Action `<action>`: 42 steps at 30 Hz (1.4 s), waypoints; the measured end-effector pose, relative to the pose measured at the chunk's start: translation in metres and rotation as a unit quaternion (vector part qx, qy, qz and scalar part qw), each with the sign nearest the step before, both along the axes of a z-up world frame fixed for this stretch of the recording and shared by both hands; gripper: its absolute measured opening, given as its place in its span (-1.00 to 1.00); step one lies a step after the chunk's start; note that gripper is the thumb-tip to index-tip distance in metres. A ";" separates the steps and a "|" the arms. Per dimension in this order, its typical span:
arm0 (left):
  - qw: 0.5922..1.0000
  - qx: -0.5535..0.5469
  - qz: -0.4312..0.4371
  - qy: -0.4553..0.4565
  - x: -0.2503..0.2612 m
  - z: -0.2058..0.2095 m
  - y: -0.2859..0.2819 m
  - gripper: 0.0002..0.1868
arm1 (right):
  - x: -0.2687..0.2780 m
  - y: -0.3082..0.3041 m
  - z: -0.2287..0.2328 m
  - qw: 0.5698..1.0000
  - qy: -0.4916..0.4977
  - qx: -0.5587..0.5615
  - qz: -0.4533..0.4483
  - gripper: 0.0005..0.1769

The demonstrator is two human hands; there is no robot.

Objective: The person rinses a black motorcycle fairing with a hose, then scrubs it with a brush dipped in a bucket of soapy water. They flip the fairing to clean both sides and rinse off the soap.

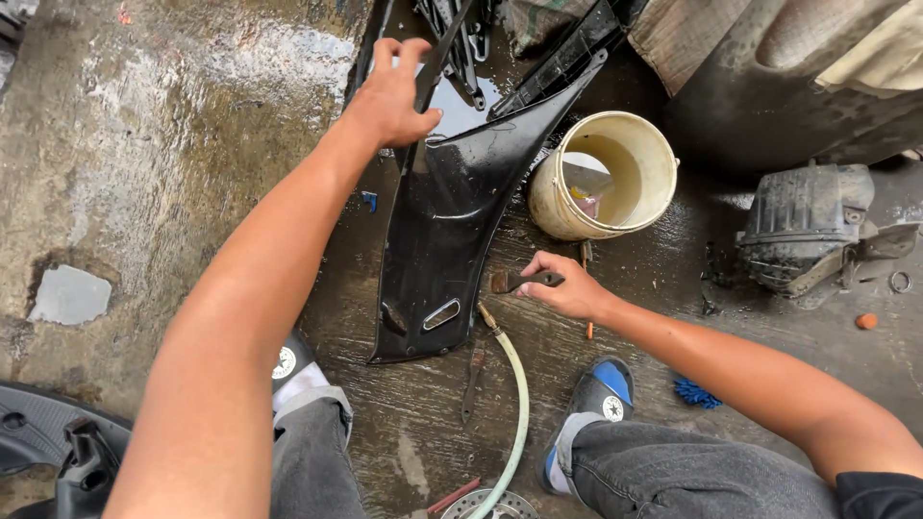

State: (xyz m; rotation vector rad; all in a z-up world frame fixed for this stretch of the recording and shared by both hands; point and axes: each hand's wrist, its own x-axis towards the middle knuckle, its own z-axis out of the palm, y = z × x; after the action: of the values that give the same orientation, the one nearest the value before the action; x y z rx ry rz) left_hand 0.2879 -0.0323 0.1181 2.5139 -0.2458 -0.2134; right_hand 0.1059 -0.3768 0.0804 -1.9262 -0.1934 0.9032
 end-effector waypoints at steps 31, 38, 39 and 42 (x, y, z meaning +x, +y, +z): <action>0.964 -0.041 0.087 0.247 -0.229 0.031 -0.018 -0.14 | 0.118 -0.056 0.029 0.930 -0.211 -0.294 0.060 -0.75; 0.955 -0.095 0.126 0.252 -0.254 0.016 -0.002 -0.13 | 0.064 -0.052 0.057 0.889 -0.449 -0.040 -0.084 -0.86; 0.955 -0.104 0.133 0.244 -0.254 0.013 -0.001 -0.12 | 0.053 -0.044 0.061 0.878 -0.473 -0.017 -0.078 -0.84; 0.950 -0.092 0.133 0.266 -0.254 0.016 0.000 -0.14 | 0.011 -0.001 0.041 0.910 -0.410 0.016 -0.055 -0.77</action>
State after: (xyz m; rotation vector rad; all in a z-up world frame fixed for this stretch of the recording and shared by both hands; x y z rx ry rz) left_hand 0.0338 -0.0326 0.1344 2.1761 0.2783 -0.7050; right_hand 0.1168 -0.3779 0.1218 -2.1572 -0.5775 -0.0352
